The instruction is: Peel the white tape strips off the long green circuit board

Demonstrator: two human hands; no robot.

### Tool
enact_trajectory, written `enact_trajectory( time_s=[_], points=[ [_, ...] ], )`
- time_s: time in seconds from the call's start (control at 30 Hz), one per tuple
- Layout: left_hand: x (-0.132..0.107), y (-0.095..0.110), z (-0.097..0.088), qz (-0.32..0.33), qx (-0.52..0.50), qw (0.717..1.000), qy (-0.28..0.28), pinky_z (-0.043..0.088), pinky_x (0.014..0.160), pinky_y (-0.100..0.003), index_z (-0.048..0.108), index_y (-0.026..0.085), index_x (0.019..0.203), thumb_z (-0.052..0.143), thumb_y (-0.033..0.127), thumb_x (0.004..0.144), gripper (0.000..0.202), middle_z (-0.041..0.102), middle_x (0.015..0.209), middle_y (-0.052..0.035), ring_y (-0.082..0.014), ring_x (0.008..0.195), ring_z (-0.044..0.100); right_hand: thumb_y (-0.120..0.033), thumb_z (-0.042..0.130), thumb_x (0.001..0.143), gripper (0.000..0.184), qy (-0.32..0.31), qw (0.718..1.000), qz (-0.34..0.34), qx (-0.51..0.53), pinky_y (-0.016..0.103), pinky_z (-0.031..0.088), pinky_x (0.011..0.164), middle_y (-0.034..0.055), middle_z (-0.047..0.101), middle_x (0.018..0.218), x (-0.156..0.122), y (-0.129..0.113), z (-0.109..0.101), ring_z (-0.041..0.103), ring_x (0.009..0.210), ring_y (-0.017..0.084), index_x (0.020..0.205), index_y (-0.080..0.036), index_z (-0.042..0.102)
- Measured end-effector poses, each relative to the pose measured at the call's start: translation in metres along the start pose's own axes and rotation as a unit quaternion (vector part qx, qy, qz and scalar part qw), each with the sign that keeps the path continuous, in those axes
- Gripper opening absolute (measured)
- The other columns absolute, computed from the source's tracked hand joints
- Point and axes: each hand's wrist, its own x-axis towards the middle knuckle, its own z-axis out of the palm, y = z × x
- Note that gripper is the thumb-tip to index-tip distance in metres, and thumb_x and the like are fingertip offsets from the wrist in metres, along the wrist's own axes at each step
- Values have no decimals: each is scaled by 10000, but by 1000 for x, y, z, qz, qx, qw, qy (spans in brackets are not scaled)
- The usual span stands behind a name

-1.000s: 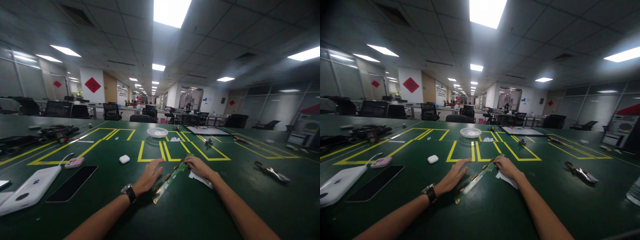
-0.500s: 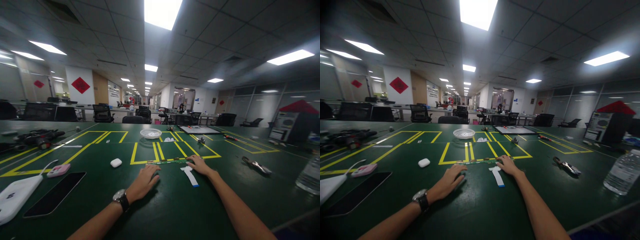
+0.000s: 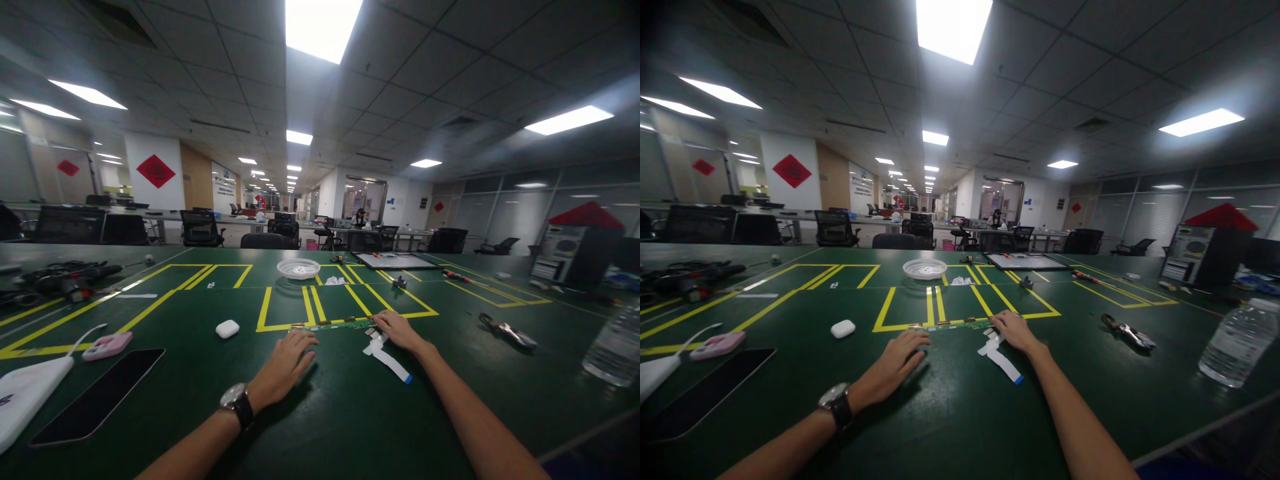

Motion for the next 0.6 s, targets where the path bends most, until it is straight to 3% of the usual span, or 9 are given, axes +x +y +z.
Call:
enact_trajectory(
  time_s=[0.2, 0.4, 0.53, 0.6],
  points=[
    [3, -1, -4, 9, -3, 1000, 18, 365, 1086, -445, 575, 261, 1245, 369, 371, 1037, 312, 554, 1364, -43, -235, 1293, 454, -480, 317, 1009, 460, -36, 998, -23, -42, 472, 352, 991, 107, 598, 1272, -6, -40, 2, 522, 1174, 276, 1261, -276, 643],
    [5, -3, -14, 18, 2, 999, 46, 406, 1050, -410, 590, 233, 1216, 434, 291, 1001, 272, 619, 1255, -59, -230, 1192, 541, -438, 422, 994, 383, -71, 975, -207, 44, 449, 292, 1094, 87, 572, 1364, -16, -93, 6, 478, 1289, 245, 1261, -255, 625],
    [0, -4, -7, 21, 23, 999, -5, 396, 1059, -428, 546, 260, 1295, 517, 332, 973, 331, 579, 1342, -55, -239, 1250, 513, -376, 552, 937, 293, -77, 940, -316, 104, 357, 356, 1071, 80, 603, 1326, -23, -124, 9, 533, 1233, 214, 1162, -217, 653],
    [-2, -4, -2, 23, 35, 998, -41, 388, 1064, -440, 510, 282, 1345, 543, 397, 962, 401, 525, 1420, -51, -250, 1306, 472, -328, 570, 921, 255, -54, 940, -321, 106, 340, 387, 1040, 71, 640, 1257, -22, -127, 7, 568, 1173, 206, 1133, -215, 655]
  ],
)
